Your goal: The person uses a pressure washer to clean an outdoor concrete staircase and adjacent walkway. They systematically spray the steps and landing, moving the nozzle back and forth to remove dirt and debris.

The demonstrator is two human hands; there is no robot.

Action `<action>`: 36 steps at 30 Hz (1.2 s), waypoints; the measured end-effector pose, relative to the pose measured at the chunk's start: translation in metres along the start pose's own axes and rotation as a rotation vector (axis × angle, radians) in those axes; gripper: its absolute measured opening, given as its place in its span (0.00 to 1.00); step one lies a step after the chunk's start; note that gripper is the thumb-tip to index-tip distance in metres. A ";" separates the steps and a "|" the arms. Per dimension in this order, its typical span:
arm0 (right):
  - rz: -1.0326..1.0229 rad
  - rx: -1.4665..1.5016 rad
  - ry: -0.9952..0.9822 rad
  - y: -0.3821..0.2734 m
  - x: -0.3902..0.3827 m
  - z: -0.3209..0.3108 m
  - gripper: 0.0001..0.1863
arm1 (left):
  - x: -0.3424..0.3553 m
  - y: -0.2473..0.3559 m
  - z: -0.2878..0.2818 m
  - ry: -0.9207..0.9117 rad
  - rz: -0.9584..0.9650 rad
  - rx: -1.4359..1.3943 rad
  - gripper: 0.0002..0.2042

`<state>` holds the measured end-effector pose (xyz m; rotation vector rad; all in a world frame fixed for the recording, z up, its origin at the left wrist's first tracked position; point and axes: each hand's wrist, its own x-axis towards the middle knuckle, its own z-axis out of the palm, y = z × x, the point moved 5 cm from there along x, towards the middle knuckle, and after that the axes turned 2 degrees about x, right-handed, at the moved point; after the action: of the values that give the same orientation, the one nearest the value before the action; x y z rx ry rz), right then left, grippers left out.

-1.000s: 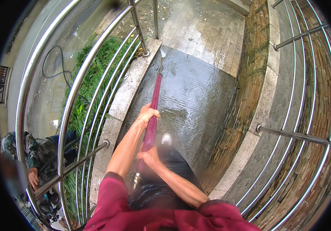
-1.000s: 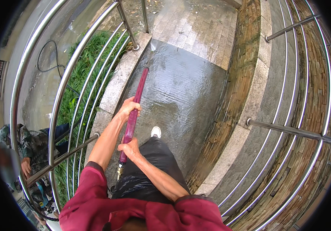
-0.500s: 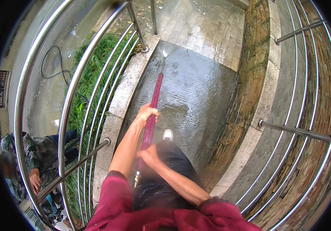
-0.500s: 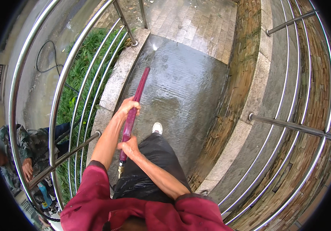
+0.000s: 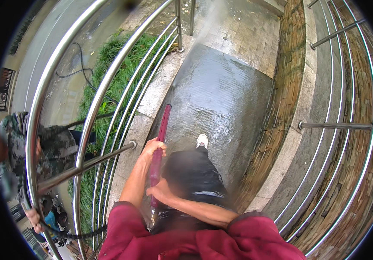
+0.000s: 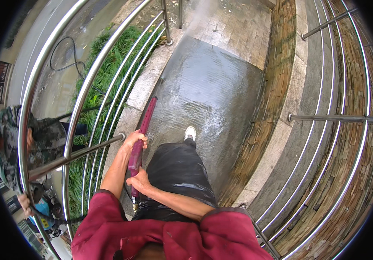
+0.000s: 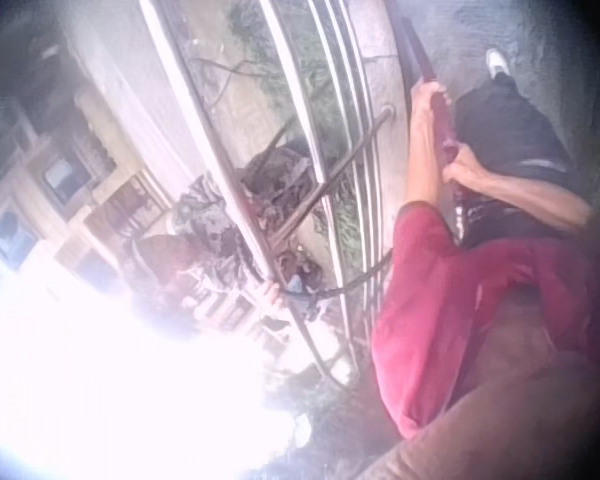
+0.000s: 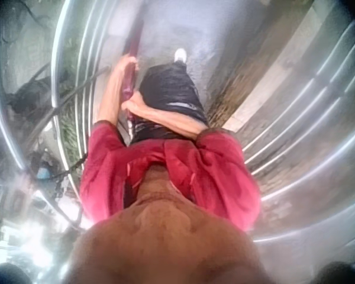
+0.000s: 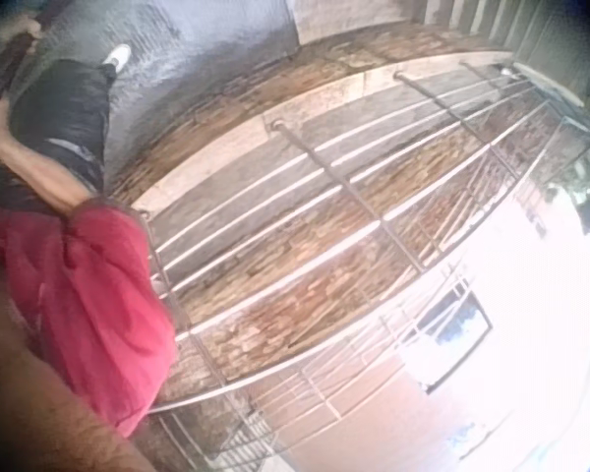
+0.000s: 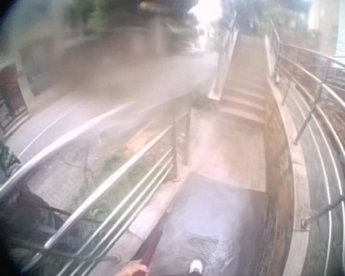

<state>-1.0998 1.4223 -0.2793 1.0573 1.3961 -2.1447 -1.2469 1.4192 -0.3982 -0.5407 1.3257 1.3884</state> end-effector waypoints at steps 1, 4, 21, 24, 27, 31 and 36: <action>-0.023 -0.031 0.017 0.007 -0.011 0.012 0.25 | -0.009 -0.008 -0.014 -0.017 0.008 0.000 0.18; -0.065 -0.063 0.045 0.030 -0.041 0.046 0.25 | -0.036 -0.037 -0.048 -0.080 -0.056 -0.003 0.24; -0.087 0.132 0.117 0.049 -0.099 -0.019 0.17 | -0.071 -0.062 0.070 -0.101 0.022 0.129 0.13; -0.079 0.089 0.090 0.066 -0.128 -0.015 0.22 | -0.091 -0.095 0.060 -0.137 -0.052 0.169 0.14; -0.084 0.055 0.049 0.075 -0.145 -0.009 0.27 | -0.108 -0.115 0.052 -0.124 -0.028 0.230 0.15; -0.103 0.033 0.055 0.069 -0.132 -0.017 0.28 | -0.103 -0.101 0.064 -0.133 0.004 0.194 0.15; -0.169 0.021 0.106 0.040 -0.063 -0.030 0.27 | -0.053 -0.038 0.078 -0.168 0.124 0.250 0.14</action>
<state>-1.0205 1.4257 -0.2633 1.1112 1.5660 -2.2549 -1.1705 1.4611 -0.3455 -0.1730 1.3876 1.3122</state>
